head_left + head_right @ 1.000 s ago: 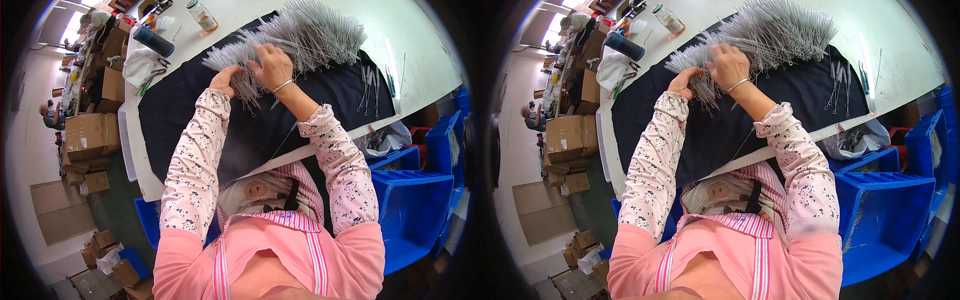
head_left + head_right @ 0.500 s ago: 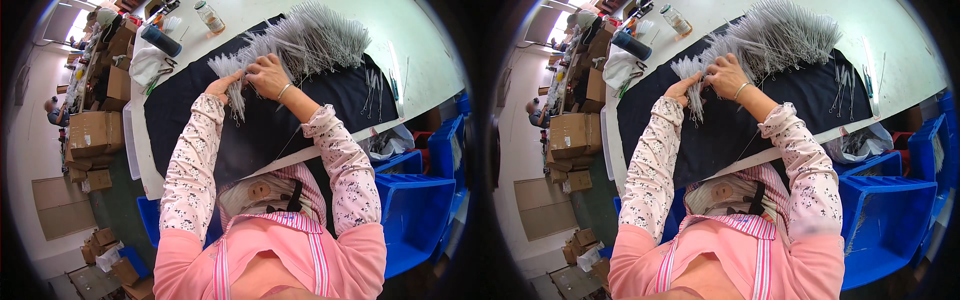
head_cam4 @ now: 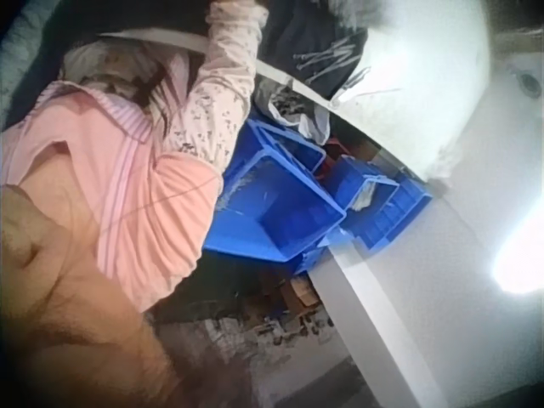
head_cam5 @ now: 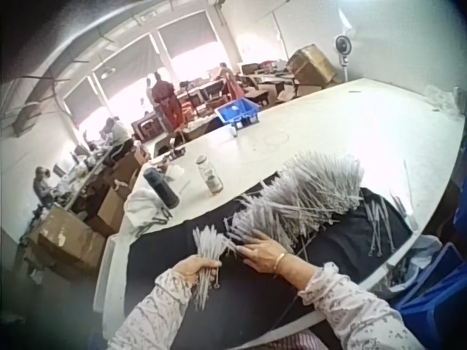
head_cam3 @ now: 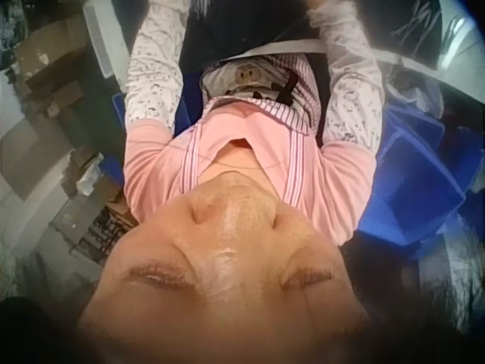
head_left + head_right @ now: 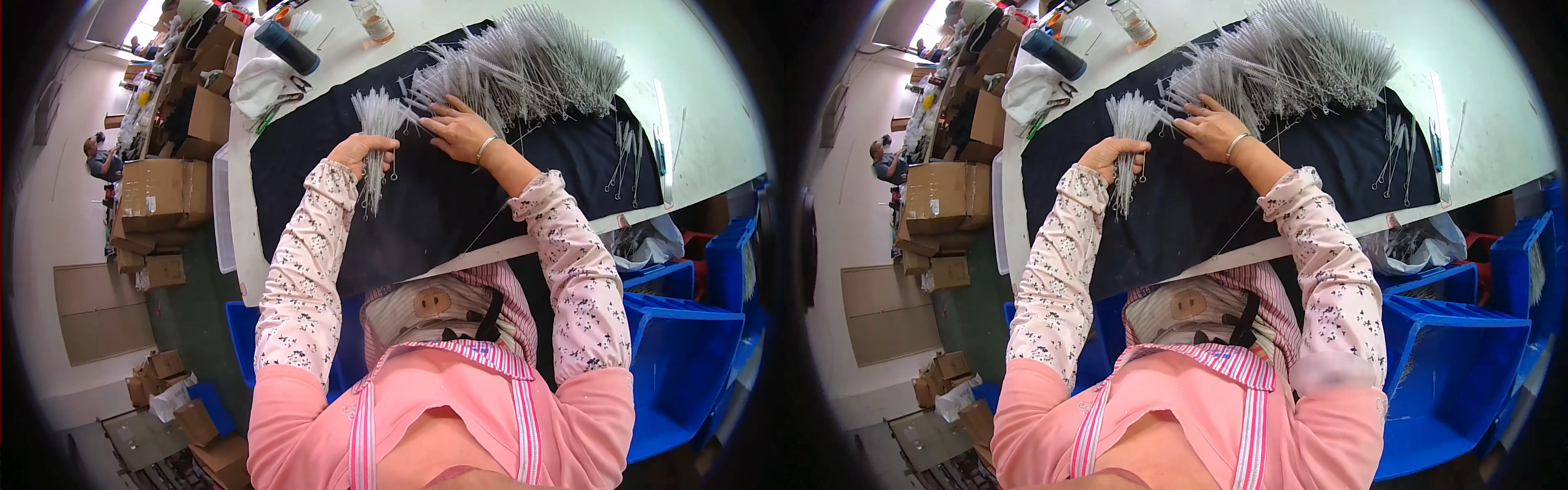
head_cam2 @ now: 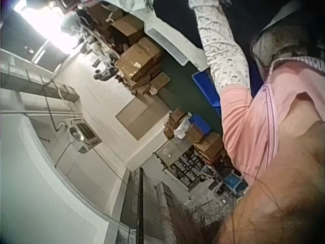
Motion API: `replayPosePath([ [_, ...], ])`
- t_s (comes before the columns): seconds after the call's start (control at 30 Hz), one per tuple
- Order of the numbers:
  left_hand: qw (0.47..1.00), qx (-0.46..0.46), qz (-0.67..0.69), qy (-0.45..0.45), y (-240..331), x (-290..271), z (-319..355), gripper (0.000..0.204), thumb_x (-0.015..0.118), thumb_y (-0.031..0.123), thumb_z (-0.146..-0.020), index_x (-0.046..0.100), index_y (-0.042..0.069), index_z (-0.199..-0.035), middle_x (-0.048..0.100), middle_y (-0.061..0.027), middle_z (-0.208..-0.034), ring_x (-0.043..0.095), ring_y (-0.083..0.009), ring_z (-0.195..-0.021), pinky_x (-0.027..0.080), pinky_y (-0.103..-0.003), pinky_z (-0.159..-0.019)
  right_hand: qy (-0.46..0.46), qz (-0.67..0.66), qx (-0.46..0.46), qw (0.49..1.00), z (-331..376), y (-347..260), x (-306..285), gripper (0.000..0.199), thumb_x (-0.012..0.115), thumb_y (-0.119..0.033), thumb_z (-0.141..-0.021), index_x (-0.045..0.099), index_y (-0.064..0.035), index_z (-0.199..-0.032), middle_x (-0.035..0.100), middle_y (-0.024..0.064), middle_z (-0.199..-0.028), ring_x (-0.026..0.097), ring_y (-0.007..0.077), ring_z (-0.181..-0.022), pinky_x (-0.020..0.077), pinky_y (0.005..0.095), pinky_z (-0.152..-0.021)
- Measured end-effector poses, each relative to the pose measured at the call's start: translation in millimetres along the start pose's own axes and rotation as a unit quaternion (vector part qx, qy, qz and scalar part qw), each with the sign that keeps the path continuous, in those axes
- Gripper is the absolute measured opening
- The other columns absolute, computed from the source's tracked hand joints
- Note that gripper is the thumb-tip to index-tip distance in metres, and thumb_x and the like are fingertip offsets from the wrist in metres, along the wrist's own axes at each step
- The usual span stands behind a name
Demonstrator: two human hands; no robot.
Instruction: The person gathers bundles of white wire brushes from a blue bin and places them on a black mat. They then pick up a metal wire tie, wrap it around the bundle, and twist it to secure the brushes together. This process is repeated for multiple bundles throughout the clip.
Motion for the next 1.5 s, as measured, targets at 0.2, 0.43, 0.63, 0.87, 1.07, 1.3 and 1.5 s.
replayPosePath([
  [0.2,0.995,0.093,0.007,-0.021,-17,-15,52,0.020,0.064,-0.002,-0.076,0.057,0.000,-0.094,0.063,-0.0078,-0.081,0.062,-0.0148,-0.062,0.054,-0.029,-0.054,0.015,0.037,-0.008,0.999,-5,5,15,0.018,0.058,-0.023,-0.085,0.065,-0.0113,-0.098,0.065,0.0047,-0.110,0.048,0.0200,-0.124,0.0228,0.0426,-0.112],
  [0.43,0.986,0.150,0.073,-0.016,-33,0,116,0.026,0.066,-0.005,-0.075,0.059,-0.003,-0.100,0.065,-0.0109,-0.088,0.065,-0.0179,-0.069,0.057,-0.031,-0.063,0.170,0.050,-0.023,0.984,-2,-6,-12,0.026,0.069,-0.027,-0.078,0.066,-0.0102,-0.097,0.066,0.0053,-0.106,0.053,0.0214,-0.116,0.0320,0.0421,-0.106],
  [0.63,0.961,0.197,0.181,-0.067,-69,14,131,0.027,0.070,0.003,-0.079,0.060,-0.001,-0.104,0.065,-0.0092,-0.088,0.062,-0.0161,-0.068,0.054,-0.031,-0.060,0.213,-0.382,0.185,0.880,-3,-97,-69,0.019,0.071,-0.020,-0.080,0.069,-0.0024,-0.086,0.068,0.0082,-0.075,0.064,0.0172,-0.064,0.0492,0.0289,-0.060],
  [0.87,0.951,0.231,0.197,-0.057,-98,35,147,0.036,0.070,-0.003,-0.075,0.057,0.000,-0.108,0.064,-0.0084,-0.092,0.062,-0.0160,-0.073,0.053,-0.030,-0.064,0.129,-0.454,0.256,0.844,2,-144,-43,0.025,0.072,-0.021,-0.078,0.068,0.0021,-0.088,0.068,0.0105,-0.071,0.065,0.0142,-0.063,0.0505,0.0268,-0.060],
  [1.07,0.946,0.247,0.196,-0.080,-104,38,156,0.041,0.068,-0.005,-0.074,0.055,0.000,-0.112,0.064,-0.0104,-0.096,0.064,-0.0173,-0.077,0.053,-0.029,-0.066,0.056,-0.480,0.320,0.815,-2,-148,-36,0.025,0.069,-0.020,-0.080,0.067,0.0043,-0.084,0.066,0.0077,-0.067,0.060,0.0102,-0.054,0.0482,0.0248,-0.048],
  [1.3,0.912,0.151,0.374,-0.072,-112,39,163,0.037,0.065,-0.006,-0.074,0.054,-0.002,-0.109,0.060,-0.0107,-0.090,0.063,-0.0214,-0.071,0.056,-0.035,-0.060,0.083,-0.694,0.383,0.604,-2,-139,-19,0.013,0.063,-0.013,-0.083,0.061,-0.0001,-0.083,0.064,0.0100,-0.068,0.052,0.0103,-0.043,0.0439,0.0240,-0.037],
  [1.5,0.915,0.181,0.352,-0.079,-118,26,147,0.033,0.062,-0.007,-0.076,0.055,-0.001,-0.108,0.061,-0.0115,-0.092,0.061,-0.0210,-0.071,0.053,-0.033,-0.060,0.384,-0.715,0.380,0.442,1,-93,-39,0.011,0.053,-0.013,-0.092,0.053,-0.0065,-0.083,0.053,0.0022,-0.064,0.052,0.0129,-0.050,0.0436,0.0262,-0.042],
])
Point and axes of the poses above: each hand's wrist, its own z-axis away from the middle knuckle, its own x-axis out of the palm, y = z × x, the point moved 6 cm from there along -z, towards the middle knuckle
